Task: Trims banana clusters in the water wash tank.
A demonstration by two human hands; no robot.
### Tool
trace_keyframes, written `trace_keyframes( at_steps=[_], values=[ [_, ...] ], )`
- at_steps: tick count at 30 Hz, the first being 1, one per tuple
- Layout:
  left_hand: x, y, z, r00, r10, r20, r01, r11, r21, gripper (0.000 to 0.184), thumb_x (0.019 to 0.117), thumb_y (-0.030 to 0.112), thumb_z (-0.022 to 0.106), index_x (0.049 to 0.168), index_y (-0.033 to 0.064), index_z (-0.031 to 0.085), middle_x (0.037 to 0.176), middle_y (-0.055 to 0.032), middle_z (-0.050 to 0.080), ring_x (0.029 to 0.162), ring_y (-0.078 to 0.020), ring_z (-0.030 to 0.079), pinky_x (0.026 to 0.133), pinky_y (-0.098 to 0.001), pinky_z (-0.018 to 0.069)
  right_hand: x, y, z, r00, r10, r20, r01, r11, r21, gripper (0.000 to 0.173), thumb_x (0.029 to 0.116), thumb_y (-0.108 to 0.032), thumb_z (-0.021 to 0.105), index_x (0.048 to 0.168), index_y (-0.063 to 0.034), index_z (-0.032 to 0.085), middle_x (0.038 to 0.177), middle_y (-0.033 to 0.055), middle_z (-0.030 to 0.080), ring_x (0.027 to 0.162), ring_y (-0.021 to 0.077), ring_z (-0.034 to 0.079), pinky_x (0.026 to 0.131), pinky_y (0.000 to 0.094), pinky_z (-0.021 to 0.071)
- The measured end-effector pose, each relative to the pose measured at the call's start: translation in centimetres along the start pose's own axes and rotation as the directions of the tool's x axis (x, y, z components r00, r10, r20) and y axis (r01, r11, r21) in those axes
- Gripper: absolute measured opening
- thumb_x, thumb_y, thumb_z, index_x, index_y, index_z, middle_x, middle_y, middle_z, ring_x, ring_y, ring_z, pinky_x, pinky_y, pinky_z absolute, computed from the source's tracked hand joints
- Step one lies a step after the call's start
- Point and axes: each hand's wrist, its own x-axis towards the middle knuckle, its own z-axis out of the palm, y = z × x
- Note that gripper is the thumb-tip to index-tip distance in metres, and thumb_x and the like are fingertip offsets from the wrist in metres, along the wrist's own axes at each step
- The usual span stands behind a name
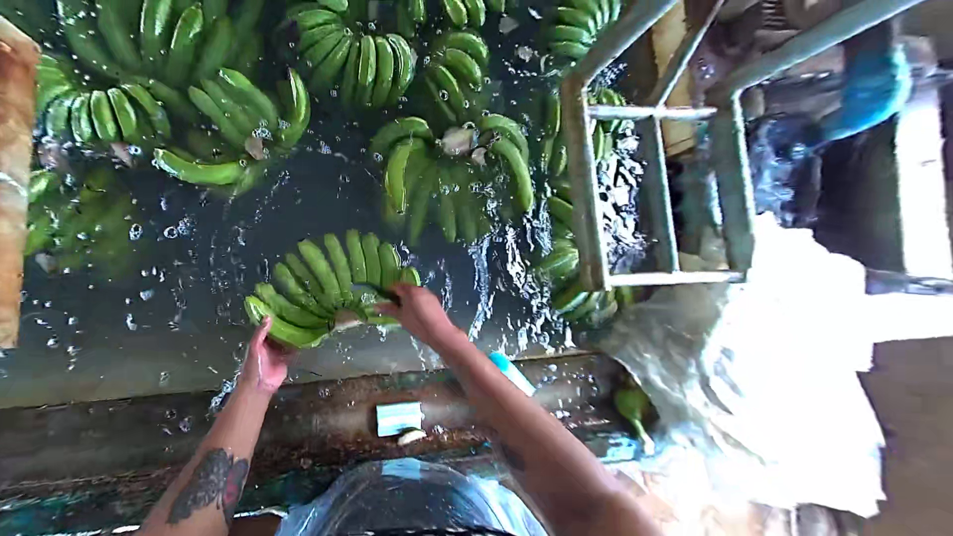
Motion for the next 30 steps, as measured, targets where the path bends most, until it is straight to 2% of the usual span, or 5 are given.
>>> trace_keyframes(
  at_steps=[3,10,21,26,30],
  values=[
    [-1.2,-1.3,0.6,0.995,-0.014,0.102,0.016,1.000,-0.018,0.044,0.1107,0.033,0.030,0.144,0.0063,0.039,0.125,-0.0178,0.062,0.102,-0.0293,0.068,0.082,-0.0469,0.0601,-1.6,2.9,-0.7,0.985,0.162,-0.060,-0.158,0.985,0.068,0.037,0.1106,-0.025,0.045,0.125,0.0023,0.065,0.106,0.0232,0.071,0.102,0.0379,0.068,0.094,0.0582,0.0520],
    [-1.3,-1.8,3.5,0.960,-0.078,0.267,0.072,0.997,0.034,0.045,0.1106,0.033,0.020,0.141,0.0054,0.038,0.121,-0.0168,0.062,0.101,-0.0278,0.069,0.082,-0.0452,0.0598,-1.1,2.5,0.4,0.925,0.218,-0.311,-0.203,0.976,0.081,0.035,0.1110,-0.029,0.045,0.129,-0.0079,0.066,0.104,0.0231,0.072,0.100,0.0434,0.069,0.086,0.0653,0.0518],
    [-8.9,-4.3,12.2,0.996,0.077,0.049,-0.062,0.963,-0.261,0.059,0.1078,0.013,0.047,0.158,0.0167,0.017,0.135,-0.0186,0.054,0.106,-0.0309,0.067,0.082,-0.0472,0.0608,0.9,2.2,-0.8,0.872,0.344,-0.348,-0.363,0.932,0.012,0.043,0.1128,-0.032,0.036,0.130,-0.0004,0.059,0.106,0.0285,0.070,0.104,0.0478,0.069,0.084,0.0653,0.0535],
    [-8.4,-5.0,10.9,0.992,0.093,0.088,-0.067,0.963,-0.259,0.055,0.1086,0.012,0.044,0.157,0.0123,0.017,0.132,-0.0184,0.056,0.105,-0.0315,0.068,0.083,-0.0488,0.0618,-5.5,3.4,-0.4,0.972,0.219,-0.079,-0.167,0.893,0.417,0.036,0.1116,-0.023,0.039,0.114,0.0056,0.061,0.079,0.0044,0.057,0.061,0.0088,0.052,0.058,0.0266,0.0475],
    [-9.2,-4.3,10.9,0.997,0.040,0.072,-0.019,0.963,-0.268,0.050,0.1095,0.015,0.042,0.155,0.0129,0.021,0.131,-0.0189,0.056,0.104,-0.0310,0.068,0.081,-0.0459,0.0618,-3.9,4.6,-3.5,0.907,0.263,-0.330,-0.247,0.965,0.090,0.040,0.1117,-0.030,0.041,0.121,0.0019,0.062,0.093,0.0251,0.068,0.088,0.0430,0.068,0.079,0.0626,0.0534]
  ],
)
